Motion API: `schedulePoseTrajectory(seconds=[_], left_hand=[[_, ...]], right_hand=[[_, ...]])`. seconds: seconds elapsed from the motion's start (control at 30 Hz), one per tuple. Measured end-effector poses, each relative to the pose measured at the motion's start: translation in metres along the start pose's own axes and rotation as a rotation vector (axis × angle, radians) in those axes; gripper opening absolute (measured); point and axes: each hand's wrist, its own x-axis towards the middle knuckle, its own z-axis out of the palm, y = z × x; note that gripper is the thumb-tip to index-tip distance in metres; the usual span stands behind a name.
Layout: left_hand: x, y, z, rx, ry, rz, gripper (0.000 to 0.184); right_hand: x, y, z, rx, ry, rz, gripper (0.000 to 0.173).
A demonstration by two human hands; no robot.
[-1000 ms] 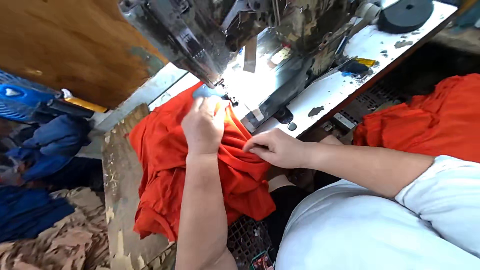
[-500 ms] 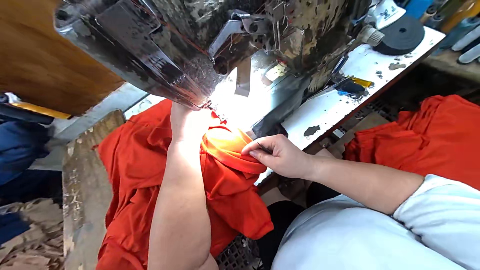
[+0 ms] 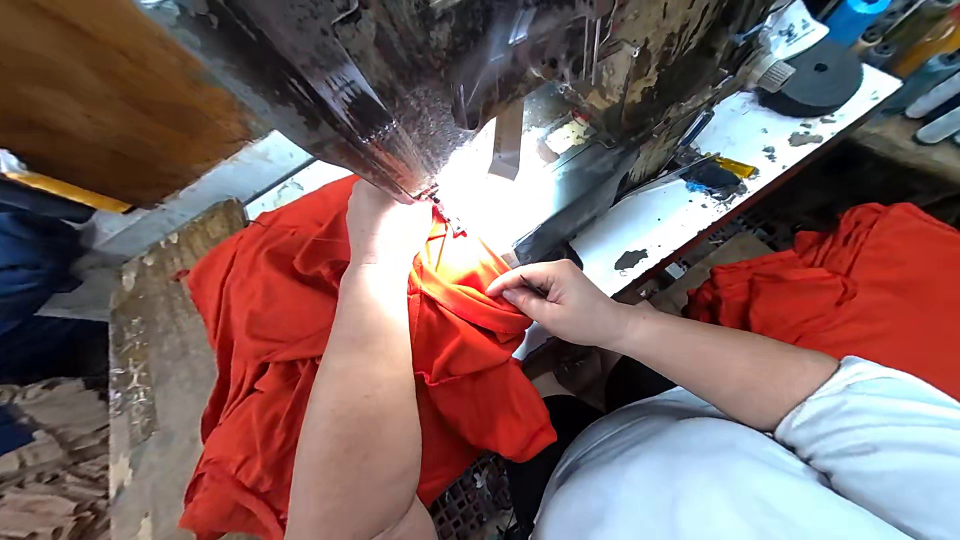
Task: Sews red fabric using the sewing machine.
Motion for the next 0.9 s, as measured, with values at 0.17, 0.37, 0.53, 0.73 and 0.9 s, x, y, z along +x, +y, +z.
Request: schedulePoseTrajectory(seconds=[0.17,0.37,0.53,0.73,0.9], left_hand=[[-0.014,-0.005,-0.007,0.106,0.128,0.013,0.037],[-0.133,0.024,-0.02,0.006,0.075,0.394,0.045],[-0.172,0.026,-0.04,-0.129,0.101,0.442,0.04],[-0.167,0.051,-0.043,-0.21,0.287,0.471,0.045],[-0.175,0.013,-0.015,0.062,0.22,0.587,0.016]], right_hand=[[0.012,0.001,0.001,-0.018,0.002,-0.027,0.022],[-0.015,-0.016,-0.01,0.001,-0.071,0.067,0.02],[-0.004,-0.029,-0.016,-0.337,-0.124,-0.243,0.023],[0.002,-0.08,-0.039,-0.351,-0.398,-0.638,0.009],[-0.064,-0.048,-0.053,-0.421,-0.35,-0.408,0.015]])
